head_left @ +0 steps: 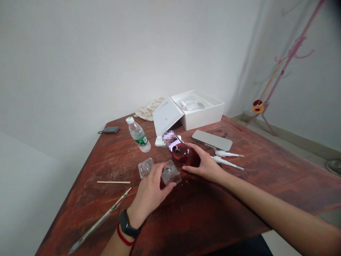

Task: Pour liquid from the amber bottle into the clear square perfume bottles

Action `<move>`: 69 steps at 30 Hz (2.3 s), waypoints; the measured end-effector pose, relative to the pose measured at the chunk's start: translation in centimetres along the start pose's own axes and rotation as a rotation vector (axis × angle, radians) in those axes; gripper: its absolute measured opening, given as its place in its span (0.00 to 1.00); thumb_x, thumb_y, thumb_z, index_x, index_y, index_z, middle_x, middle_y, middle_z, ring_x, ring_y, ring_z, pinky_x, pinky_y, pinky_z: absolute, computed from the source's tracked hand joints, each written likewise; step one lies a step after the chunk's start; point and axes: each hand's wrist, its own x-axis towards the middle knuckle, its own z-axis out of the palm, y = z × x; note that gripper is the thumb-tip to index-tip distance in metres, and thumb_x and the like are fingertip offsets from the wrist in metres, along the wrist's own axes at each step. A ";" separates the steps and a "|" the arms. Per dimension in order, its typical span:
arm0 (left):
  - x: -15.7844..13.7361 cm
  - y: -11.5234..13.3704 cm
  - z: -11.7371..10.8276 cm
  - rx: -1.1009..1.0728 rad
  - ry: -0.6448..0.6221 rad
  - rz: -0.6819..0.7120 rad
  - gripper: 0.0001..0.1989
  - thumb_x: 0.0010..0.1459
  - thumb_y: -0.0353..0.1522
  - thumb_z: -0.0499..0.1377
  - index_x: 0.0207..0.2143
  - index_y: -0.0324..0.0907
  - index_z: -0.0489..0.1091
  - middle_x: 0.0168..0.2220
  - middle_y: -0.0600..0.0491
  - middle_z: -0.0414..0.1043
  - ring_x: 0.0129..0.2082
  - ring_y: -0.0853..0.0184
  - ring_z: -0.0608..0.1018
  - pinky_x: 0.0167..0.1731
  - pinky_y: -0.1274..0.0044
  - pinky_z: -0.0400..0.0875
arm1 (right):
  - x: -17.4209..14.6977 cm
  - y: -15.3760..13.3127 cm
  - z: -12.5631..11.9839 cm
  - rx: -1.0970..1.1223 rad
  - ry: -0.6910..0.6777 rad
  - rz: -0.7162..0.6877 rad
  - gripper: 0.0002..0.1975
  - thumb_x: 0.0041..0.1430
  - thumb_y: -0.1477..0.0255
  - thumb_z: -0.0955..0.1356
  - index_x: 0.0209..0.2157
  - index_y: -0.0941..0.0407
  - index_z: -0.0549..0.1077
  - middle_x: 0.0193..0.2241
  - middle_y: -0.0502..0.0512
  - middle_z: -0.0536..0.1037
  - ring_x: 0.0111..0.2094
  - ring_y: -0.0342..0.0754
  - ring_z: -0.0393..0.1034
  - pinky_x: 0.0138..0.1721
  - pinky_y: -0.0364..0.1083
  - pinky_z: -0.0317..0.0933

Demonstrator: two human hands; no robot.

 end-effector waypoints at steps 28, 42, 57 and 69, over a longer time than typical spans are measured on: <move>-0.1 -0.2 -0.7 -0.113 0.127 0.073 0.29 0.65 0.50 0.68 0.62 0.47 0.72 0.56 0.46 0.78 0.53 0.51 0.85 0.50 0.61 0.84 | 0.0 0.4 -1.1 -0.325 0.045 -0.270 0.36 0.57 0.68 0.78 0.65 0.46 0.68 0.61 0.63 0.76 0.63 0.66 0.72 0.64 0.69 0.67; 0.0 -0.2 -0.7 -0.077 0.059 0.036 0.29 0.63 0.47 0.70 0.62 0.48 0.74 0.58 0.48 0.78 0.51 0.52 0.85 0.51 0.64 0.84 | -0.1 0.4 -1.5 -0.471 -0.021 -0.370 0.36 0.60 0.76 0.74 0.68 0.42 0.67 0.63 0.61 0.74 0.64 0.66 0.70 0.63 0.71 0.66; 0.1 -0.1 -0.7 -0.077 0.056 0.066 0.27 0.65 0.46 0.69 0.63 0.48 0.74 0.56 0.49 0.77 0.48 0.54 0.85 0.47 0.65 0.84 | -0.1 -1.1 -2.6 -0.657 -0.053 -0.481 0.35 0.65 0.77 0.70 0.70 0.43 0.64 0.65 0.63 0.72 0.66 0.68 0.66 0.63 0.71 0.64; 0.1 -0.4 -0.3 -0.063 0.080 0.085 0.27 0.65 0.47 0.69 0.63 0.49 0.73 0.56 0.48 0.77 0.48 0.54 0.85 0.46 0.68 0.83 | 0.4 -2.3 -3.6 -0.771 -0.121 -0.543 0.39 0.68 0.75 0.69 0.75 0.41 0.57 0.66 0.63 0.73 0.66 0.69 0.66 0.63 0.71 0.62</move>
